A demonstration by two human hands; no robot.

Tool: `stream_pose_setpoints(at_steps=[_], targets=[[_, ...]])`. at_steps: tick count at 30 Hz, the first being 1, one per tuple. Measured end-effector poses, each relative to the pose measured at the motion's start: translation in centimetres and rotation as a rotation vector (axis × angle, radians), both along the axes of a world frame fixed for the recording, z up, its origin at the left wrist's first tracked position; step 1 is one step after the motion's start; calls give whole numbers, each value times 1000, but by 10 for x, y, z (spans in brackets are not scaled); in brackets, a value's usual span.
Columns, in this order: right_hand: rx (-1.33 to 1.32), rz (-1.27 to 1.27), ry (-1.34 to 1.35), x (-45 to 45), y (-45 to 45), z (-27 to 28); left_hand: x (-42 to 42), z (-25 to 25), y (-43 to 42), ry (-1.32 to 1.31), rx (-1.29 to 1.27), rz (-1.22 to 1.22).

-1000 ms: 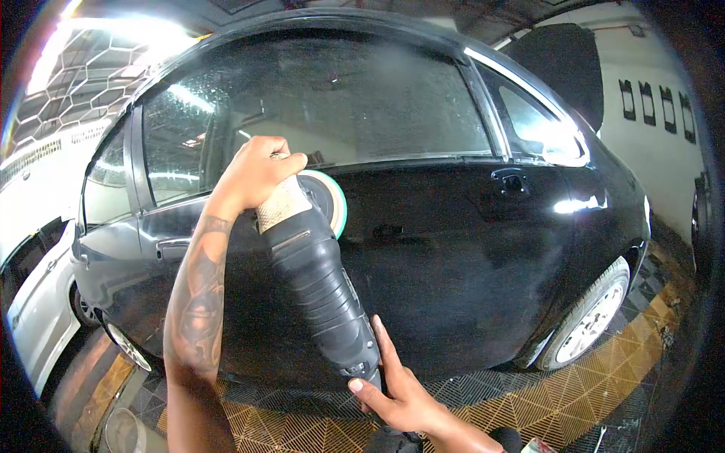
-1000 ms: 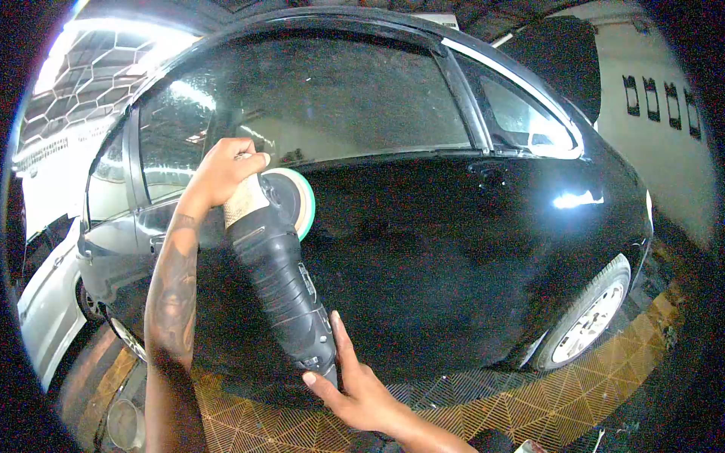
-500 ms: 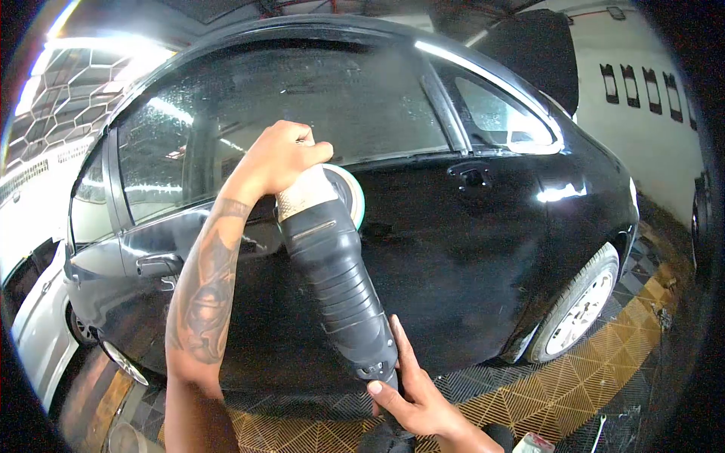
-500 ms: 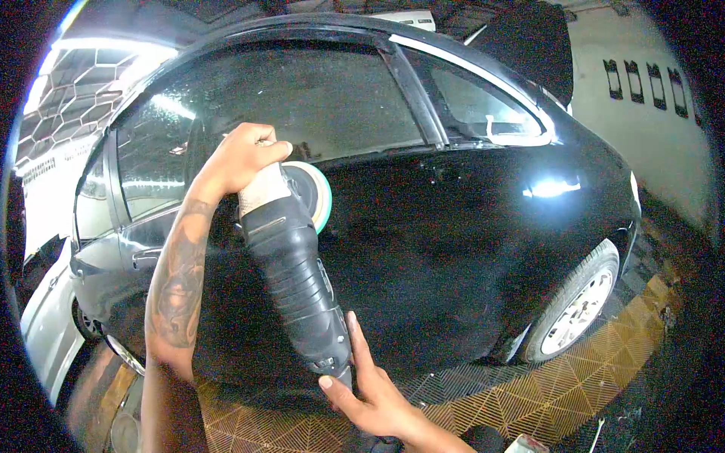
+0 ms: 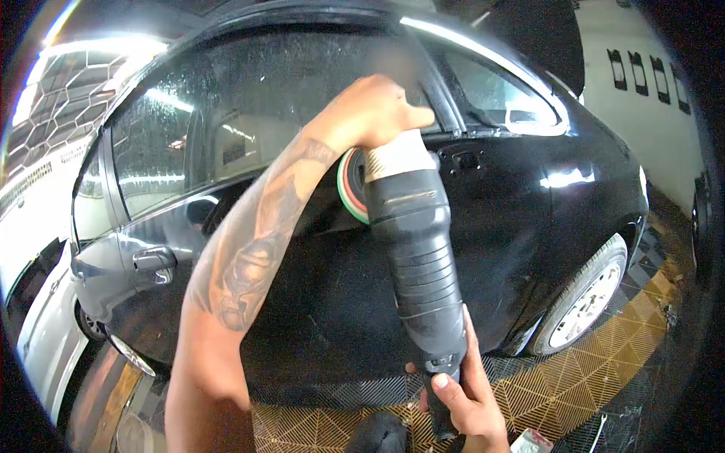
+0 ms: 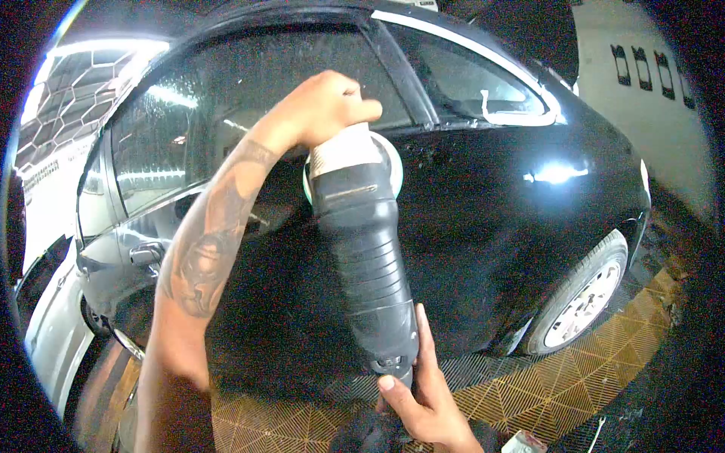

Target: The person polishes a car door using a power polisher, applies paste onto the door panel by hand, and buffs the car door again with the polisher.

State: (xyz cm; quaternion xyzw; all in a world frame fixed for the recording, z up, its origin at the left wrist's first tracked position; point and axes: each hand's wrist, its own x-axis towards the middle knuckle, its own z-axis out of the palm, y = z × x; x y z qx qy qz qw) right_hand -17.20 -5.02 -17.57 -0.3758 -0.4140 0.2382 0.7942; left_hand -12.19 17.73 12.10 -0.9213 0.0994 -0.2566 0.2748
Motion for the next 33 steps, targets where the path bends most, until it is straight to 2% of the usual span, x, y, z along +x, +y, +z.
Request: stream_pose_setpoints(at_steps=[5, 9, 11, 13, 15, 19, 22, 24, 26, 27, 29, 33], targets=[[-40, 50, -85, 5, 8, -7, -22, 2, 4, 35, 17, 25], [-74, 106, -148, -5, 24, -4, -49, 5, 20, 6, -245, 119], [-119, 104, -241, -8, 32, -4, -61, 8, 41, 25, 9, 40], [-157, 76, -368, -10, 40, -7, -73, 9, 51, 4, 49, 74], [-157, 88, -364, -17, 48, -5, -85, 9, 61, -14, 91, 102], [-103, 74, -449, -29, 66, -2, -114, 9, 78, -40, -43, 89], [-76, 148, -394, -42, 77, 6, -135, 6, 90, -89, -119, 134], [-149, 172, -365, -51, 82, 12, -148, 6, 97, -122, -151, 164], [-161, 210, -348, -59, 89, 15, -158, 7, 102, -180, -376, 299], [-155, 217, -357, -62, 93, 15, -163, 8, 109, -182, -375, 298], [-142, 230, -374, -68, 101, 16, -175, 9, 128, -134, -65, 194], [-121, 164, -501, -79, 116, 21, -196, 12, 153, -148, -184, 176]])
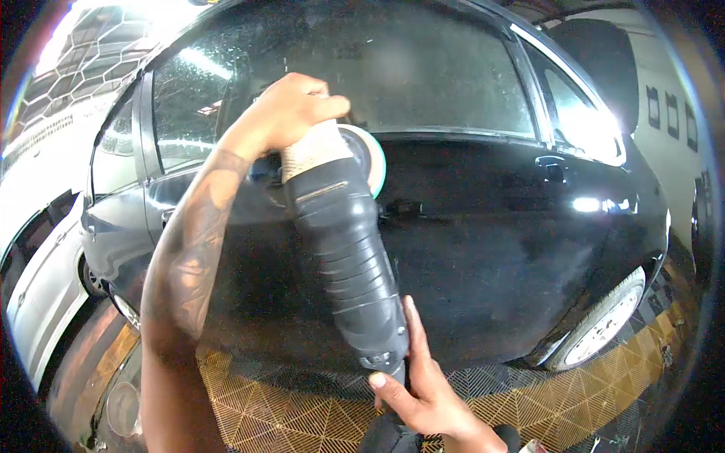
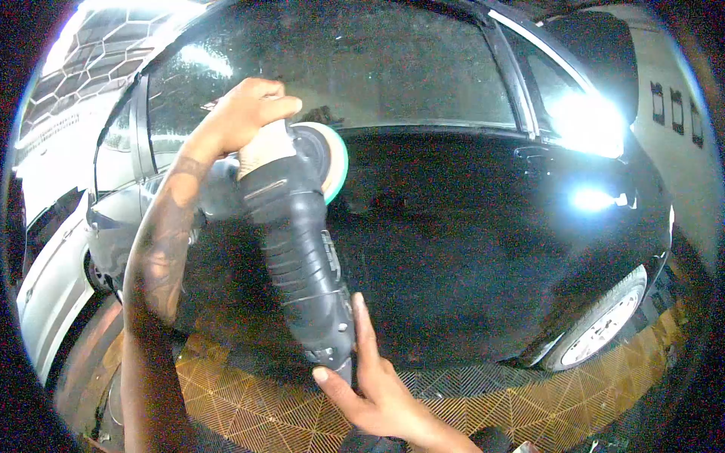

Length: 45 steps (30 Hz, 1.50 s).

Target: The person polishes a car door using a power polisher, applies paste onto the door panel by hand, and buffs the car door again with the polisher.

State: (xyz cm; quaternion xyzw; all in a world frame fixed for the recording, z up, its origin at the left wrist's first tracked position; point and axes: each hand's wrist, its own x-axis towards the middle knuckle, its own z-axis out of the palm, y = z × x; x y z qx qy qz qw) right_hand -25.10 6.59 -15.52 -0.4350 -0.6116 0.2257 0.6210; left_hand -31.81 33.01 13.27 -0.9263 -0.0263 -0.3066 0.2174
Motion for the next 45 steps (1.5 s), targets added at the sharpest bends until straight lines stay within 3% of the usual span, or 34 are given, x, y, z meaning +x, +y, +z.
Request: stream_pose_setpoints(at_steps=[4, 7, 13, 20, 23, 28, 30, 36, 42, 45], targets=[[-141, 59, -14, -10, 10, 12, -24, -6, 7, -58, -66, -35], [-196, 80, -1, -16, 15, 15, -33, -4, 1, -221, -417, 140], [-113, 25, -33, -9, 3, 9, -15, -11, -14, -267, -513, 68], [-101, -8, 53, 14, -26, -3, 27, -13, -39, -197, -438, 13], [-55, -48, 59, 23, -37, -8, 40, -10, -66, -46, -196, 9], [-87, -37, 178, 36, -58, -7, 74, -11, -81, -91, -310, 84], [-138, -61, 238, 42, -67, -9, 83, -12, -95, -53, -169, -136], [33, -105, 315, 51, -74, -19, 114, -11, -112, 15, -146, -154], [-2, -121, 233, 45, -63, -21, 96, -9, -97, -25, -230, -62], [-81, -77, 245, 35, -52, -11, 69, -5, -91, 35, -114, 149]])
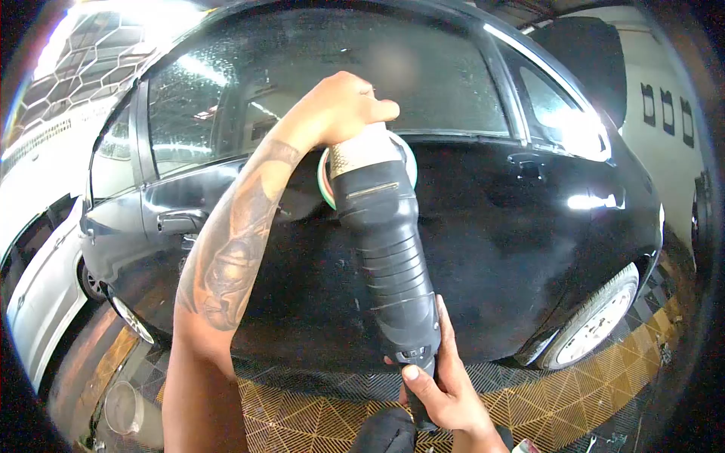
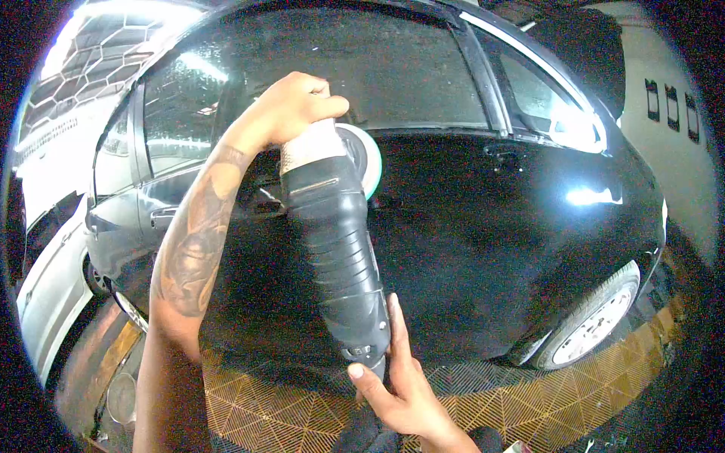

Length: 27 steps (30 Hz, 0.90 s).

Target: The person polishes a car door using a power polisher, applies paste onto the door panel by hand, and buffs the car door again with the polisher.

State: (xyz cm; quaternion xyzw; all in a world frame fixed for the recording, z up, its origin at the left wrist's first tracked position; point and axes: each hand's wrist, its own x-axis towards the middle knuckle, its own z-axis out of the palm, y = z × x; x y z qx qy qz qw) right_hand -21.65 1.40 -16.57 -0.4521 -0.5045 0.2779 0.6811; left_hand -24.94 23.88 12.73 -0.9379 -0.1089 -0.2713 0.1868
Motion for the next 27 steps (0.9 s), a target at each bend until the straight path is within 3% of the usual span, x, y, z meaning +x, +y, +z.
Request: stream_pose_setpoints(at_steps=[3, 5, 7, 8, 9, 11, 14, 27], targets=[[-16, 41, -99, -7, 15, 3, -24, -1, 34, -18, 3, -31], [-31, 60, -158, -14, 24, 9, -39, -2, 65, -27, 221, -206], [-41, 81, -209, -20, 32, 14, -59, -4, 72, -35, 195, -128], [-45, 95, -226, -23, 34, 14, -67, -8, 79, -112, -20, -106], [-52, 106, -238, -25, 37, 15, -75, -10, 78, -125, 69, -131], [-47, 117, -250, -27, 40, 10, -86, -20, 66, -315, -264, 19], [83, 26, -403, -27, 44, -6, -94, -35, 69, -361, -292, -18], [-107, 20, -204, -2, 0, -29, -39, -53, 15, -352, -282, -72]])
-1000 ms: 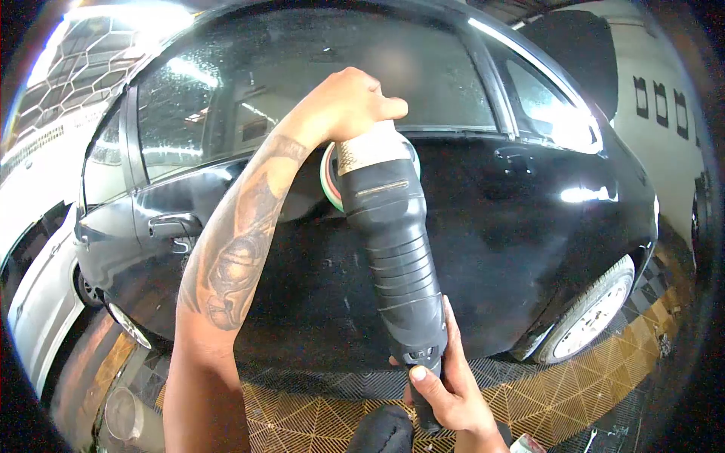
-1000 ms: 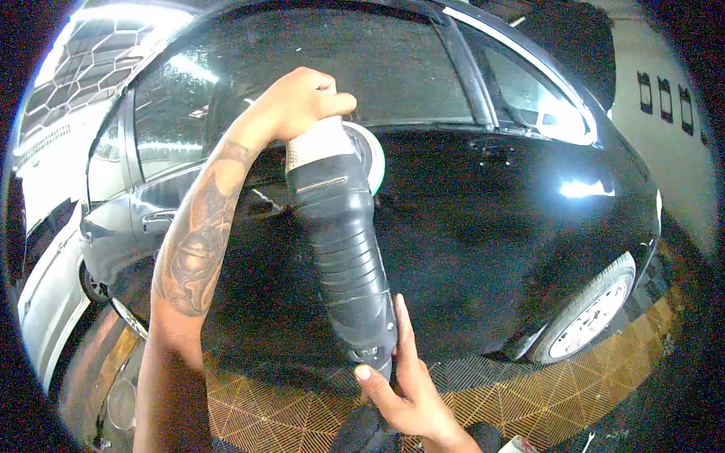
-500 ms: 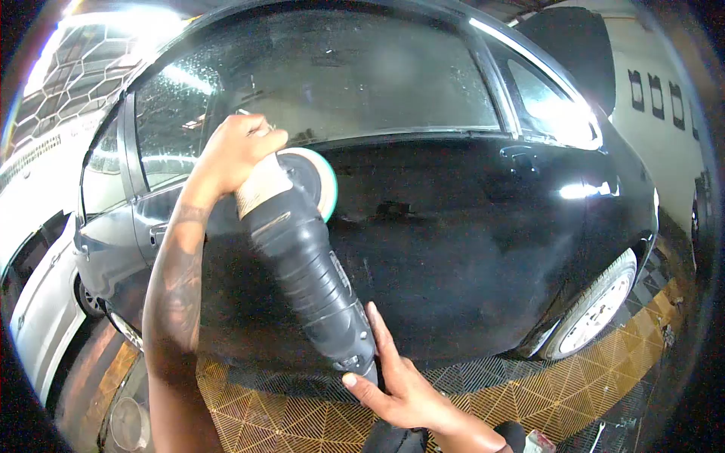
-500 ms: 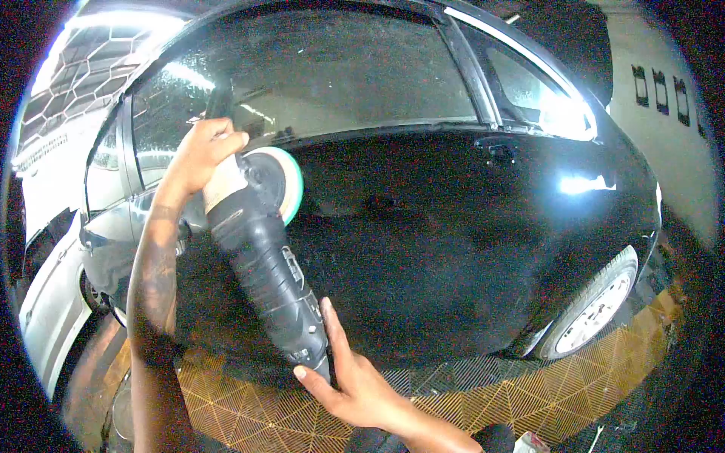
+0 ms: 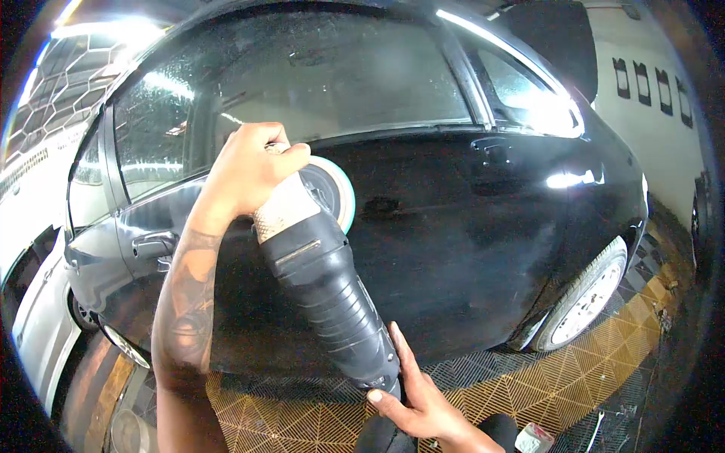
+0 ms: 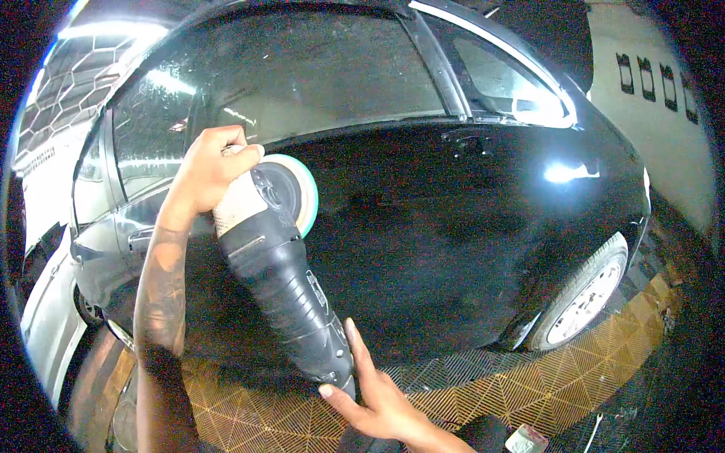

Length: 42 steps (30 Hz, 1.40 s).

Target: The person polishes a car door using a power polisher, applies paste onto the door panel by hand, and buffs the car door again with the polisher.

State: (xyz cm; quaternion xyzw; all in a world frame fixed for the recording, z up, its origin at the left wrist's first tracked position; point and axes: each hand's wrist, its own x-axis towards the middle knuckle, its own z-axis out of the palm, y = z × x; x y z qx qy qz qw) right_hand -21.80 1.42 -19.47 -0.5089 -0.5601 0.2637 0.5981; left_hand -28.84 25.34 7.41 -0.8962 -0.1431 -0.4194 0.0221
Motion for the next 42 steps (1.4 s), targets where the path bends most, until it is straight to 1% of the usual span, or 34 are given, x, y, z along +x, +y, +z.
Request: stream_pose_setpoints(at_steps=[6, 10, 12, 15, 18, 20, 21, 23, 24, 25, 26, 28, 29, 32, 33, 36, 38, 42], targets=[[11, -22, 86, 16, -20, -9, 33, -1, -30, 19, 4, -33], [87, -48, 89, 29, -30, -24, 55, -3, -44, 31, 31, -60], [104, -62, 79, 34, -36, -27, 66, -4, -52, 31, 53, -75], [105, -48, 157, 41, -46, -26, 84, -4, -62, 51, 67, -98], [145, -85, 170, 46, -56, -29, 104, -5, -75, 99, 64, -111], [172, -63, 389, 45, -66, -24, 118, -7, -87, 83, 54, -157], [212, -114, 303, 50, -67, -32, 123, -5, -95, 152, 137, -191], [162, -161, 273, 60, -75, -37, 142, -6, -102, 147, 119, -192], [180, -159, 369, 60, -79, -33, 152, -6, -102, 142, 99, -197], [204, -187, 323, 64, -77, -39, 165, -3, -97, 226, 168, -235], [227, -217, 276, 68, -76, -46, 171, -4, -93, 227, 163, -228], [261, -250, 218, 71, -73, -52, 168, -2, -104, 262, 179, -193], [273, -251, 205, 71, -72, -52, 158, -1, -112, 247, 74, -143], [282, -207, 321, 56, -67, -40, 149, -2, -98, 229, 54, -112], [219, -188, 347, 52, -67, -33, 144, -1, -94, 225, 56, -103], [149, -147, 291, 45, -56, -31, 126, 1, -73, 208, 88, -111], [227, -111, 338, 32, -44, -21, 115, 5, -52, 225, 172, -135], [167, -35, 318, 18, -27, -12, 74, 8, -37, 180, 148, -123]])
